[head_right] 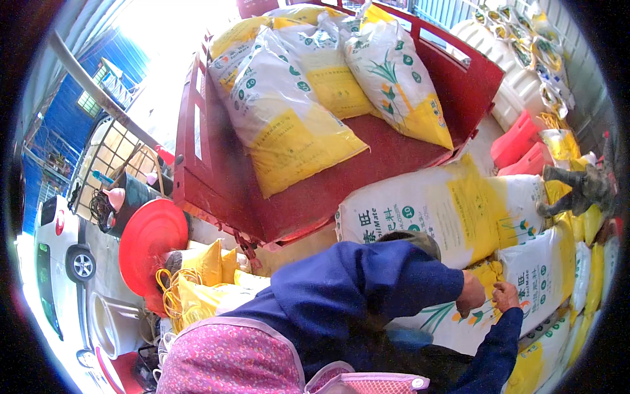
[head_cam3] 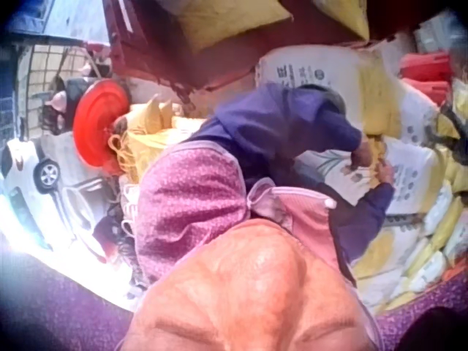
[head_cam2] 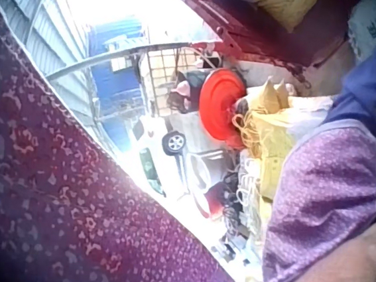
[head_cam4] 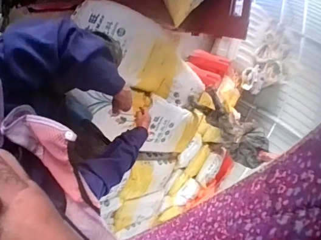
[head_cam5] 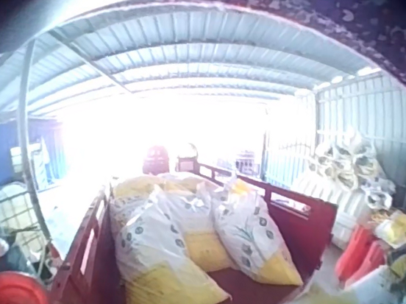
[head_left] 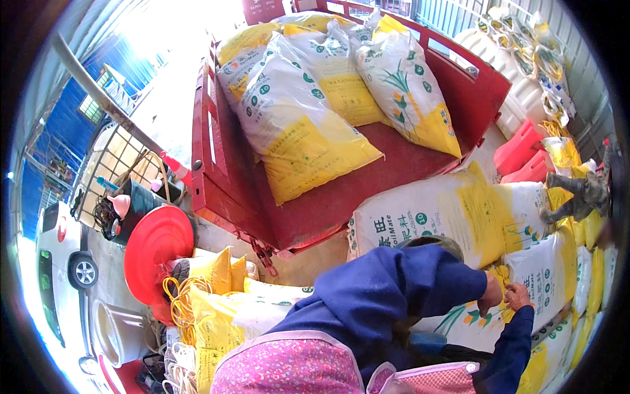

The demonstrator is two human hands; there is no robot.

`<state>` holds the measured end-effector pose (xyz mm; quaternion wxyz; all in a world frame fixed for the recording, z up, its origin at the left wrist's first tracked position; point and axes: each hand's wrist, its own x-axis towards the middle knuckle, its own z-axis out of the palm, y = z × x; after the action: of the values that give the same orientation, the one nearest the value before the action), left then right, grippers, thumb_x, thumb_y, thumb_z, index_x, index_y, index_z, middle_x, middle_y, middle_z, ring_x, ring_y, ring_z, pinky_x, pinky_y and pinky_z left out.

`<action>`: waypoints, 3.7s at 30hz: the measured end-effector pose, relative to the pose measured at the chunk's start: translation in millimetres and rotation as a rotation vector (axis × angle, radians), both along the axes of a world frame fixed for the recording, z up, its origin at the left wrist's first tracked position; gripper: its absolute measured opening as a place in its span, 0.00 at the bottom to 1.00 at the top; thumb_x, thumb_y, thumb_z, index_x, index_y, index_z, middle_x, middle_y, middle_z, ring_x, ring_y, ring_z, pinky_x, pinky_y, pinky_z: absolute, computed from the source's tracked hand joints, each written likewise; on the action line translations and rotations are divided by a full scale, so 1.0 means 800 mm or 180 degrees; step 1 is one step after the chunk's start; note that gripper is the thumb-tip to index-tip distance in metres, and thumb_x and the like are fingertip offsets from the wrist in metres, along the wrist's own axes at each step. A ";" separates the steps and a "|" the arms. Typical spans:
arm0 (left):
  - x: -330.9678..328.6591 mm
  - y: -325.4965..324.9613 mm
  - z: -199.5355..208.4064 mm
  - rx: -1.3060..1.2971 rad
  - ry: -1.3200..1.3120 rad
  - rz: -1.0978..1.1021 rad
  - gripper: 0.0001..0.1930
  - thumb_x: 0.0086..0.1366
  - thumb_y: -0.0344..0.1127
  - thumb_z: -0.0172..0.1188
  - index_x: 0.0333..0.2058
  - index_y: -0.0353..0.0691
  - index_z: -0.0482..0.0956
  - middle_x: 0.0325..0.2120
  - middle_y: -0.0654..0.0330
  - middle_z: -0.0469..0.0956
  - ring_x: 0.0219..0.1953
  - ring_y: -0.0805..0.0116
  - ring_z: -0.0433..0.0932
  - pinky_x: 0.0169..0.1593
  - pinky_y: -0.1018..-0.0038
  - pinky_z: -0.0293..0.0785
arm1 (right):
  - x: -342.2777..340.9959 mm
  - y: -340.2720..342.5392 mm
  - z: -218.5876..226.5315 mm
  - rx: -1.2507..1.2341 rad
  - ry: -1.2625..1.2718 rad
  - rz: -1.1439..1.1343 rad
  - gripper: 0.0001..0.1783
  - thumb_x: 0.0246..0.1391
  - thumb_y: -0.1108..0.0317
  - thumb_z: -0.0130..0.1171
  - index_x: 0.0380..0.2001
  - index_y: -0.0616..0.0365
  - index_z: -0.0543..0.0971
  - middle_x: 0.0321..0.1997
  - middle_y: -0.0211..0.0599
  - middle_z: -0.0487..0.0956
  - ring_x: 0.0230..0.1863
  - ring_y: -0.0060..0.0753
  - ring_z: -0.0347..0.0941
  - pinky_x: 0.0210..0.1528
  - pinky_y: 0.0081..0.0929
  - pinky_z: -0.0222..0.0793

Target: The person organizes and stacks large bags of fertilizer inside the bed of a red truck, moving them by hand.

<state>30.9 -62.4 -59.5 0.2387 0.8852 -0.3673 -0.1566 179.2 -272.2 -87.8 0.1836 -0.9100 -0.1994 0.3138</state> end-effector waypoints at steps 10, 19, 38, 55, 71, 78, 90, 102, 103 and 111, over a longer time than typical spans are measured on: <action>-0.014 0.017 0.003 -0.0060 -0.0035 0.0194 0.20 0.52 0.47 0.62 0.31 0.32 0.82 0.29 0.46 0.80 0.36 0.48 0.79 0.40 0.58 0.74 | -0.017 0.013 0.005 0.0137 0.0000 -0.0016 0.22 0.45 0.68 0.54 0.44 0.68 0.77 0.35 0.47 0.81 0.25 0.33 0.78 0.23 0.27 0.73; -0.001 0.011 -0.028 -0.0372 -0.0206 0.0116 0.20 0.51 0.48 0.60 0.34 0.36 0.80 0.30 0.46 0.79 0.36 0.47 0.77 0.40 0.57 0.73 | 0.006 -0.020 -0.016 0.0231 -0.1215 0.1473 0.20 0.44 0.61 0.55 0.38 0.62 0.79 0.31 0.50 0.80 0.31 0.48 0.77 0.38 0.38 0.73; -0.024 0.018 0.037 -0.0258 0.0201 -0.0152 0.22 0.63 0.48 0.55 0.48 0.37 0.73 0.36 0.43 0.78 0.40 0.45 0.77 0.44 0.58 0.71 | -0.013 -0.026 -0.008 -0.0324 -0.1228 0.0879 0.17 0.43 0.60 0.56 0.37 0.49 0.83 0.37 0.47 0.81 0.41 0.48 0.77 0.46 0.39 0.72; -0.036 0.010 0.074 -0.0164 0.0556 -0.0056 0.21 0.61 0.43 0.56 0.48 0.34 0.74 0.35 0.42 0.79 0.37 0.48 0.80 0.41 0.62 0.74 | -0.007 0.000 -0.003 -0.0712 -0.1561 0.0884 0.14 0.37 0.67 0.58 0.32 0.52 0.83 0.35 0.45 0.81 0.40 0.46 0.78 0.44 0.38 0.72; -0.043 0.007 0.094 -0.0072 0.0666 0.0063 0.23 0.60 0.41 0.58 0.50 0.32 0.73 0.34 0.44 0.80 0.36 0.50 0.81 0.40 0.64 0.75 | -0.024 0.010 0.049 -0.0425 -0.2222 -0.1016 0.10 0.47 0.71 0.56 0.35 0.49 0.82 0.39 0.40 0.81 0.44 0.41 0.77 0.46 0.34 0.72; -0.046 0.004 0.097 -0.0135 0.0642 0.0057 0.22 0.60 0.41 0.57 0.49 0.32 0.73 0.35 0.43 0.80 0.36 0.50 0.81 0.41 0.65 0.75 | -0.025 0.012 0.045 0.0652 -0.2399 -0.0544 0.08 0.45 0.68 0.55 0.28 0.49 0.83 0.32 0.41 0.81 0.38 0.43 0.78 0.40 0.36 0.73; -0.043 0.013 0.087 -0.0023 0.0769 0.0124 0.23 0.61 0.43 0.57 0.50 0.34 0.73 0.35 0.43 0.80 0.37 0.49 0.80 0.41 0.64 0.74 | -0.021 -0.014 0.016 -0.0405 -0.1329 0.0548 0.16 0.41 0.67 0.54 0.36 0.51 0.83 0.38 0.43 0.82 0.42 0.45 0.78 0.46 0.37 0.72; -0.045 0.011 0.088 0.0007 0.0701 0.0147 0.22 0.61 0.43 0.57 0.49 0.35 0.73 0.35 0.43 0.80 0.38 0.48 0.80 0.42 0.64 0.74 | -0.029 -0.019 0.028 -0.0165 -0.1072 0.0274 0.16 0.42 0.66 0.55 0.37 0.52 0.83 0.39 0.43 0.81 0.43 0.45 0.77 0.47 0.36 0.71; -0.045 0.012 0.088 0.0042 0.0662 0.0123 0.22 0.61 0.43 0.57 0.49 0.35 0.73 0.35 0.43 0.80 0.38 0.48 0.80 0.43 0.64 0.74 | -0.027 -0.020 0.026 -0.0183 -0.1050 0.0308 0.16 0.42 0.66 0.55 0.36 0.53 0.83 0.39 0.43 0.81 0.43 0.45 0.77 0.47 0.36 0.71; -0.044 0.019 0.085 -0.0069 0.0681 0.0138 0.21 0.61 0.43 0.57 0.49 0.35 0.73 0.35 0.44 0.80 0.38 0.48 0.80 0.43 0.64 0.74 | -0.020 -0.021 0.013 -0.0234 -0.1290 0.0568 0.15 0.41 0.68 0.55 0.35 0.53 0.83 0.39 0.44 0.81 0.43 0.46 0.77 0.47 0.37 0.71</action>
<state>-4.6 -47.5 8.5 0.2894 0.8685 -0.3222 -0.2411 162.8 -289.3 -77.7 0.0780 -0.9392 -0.3004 0.1466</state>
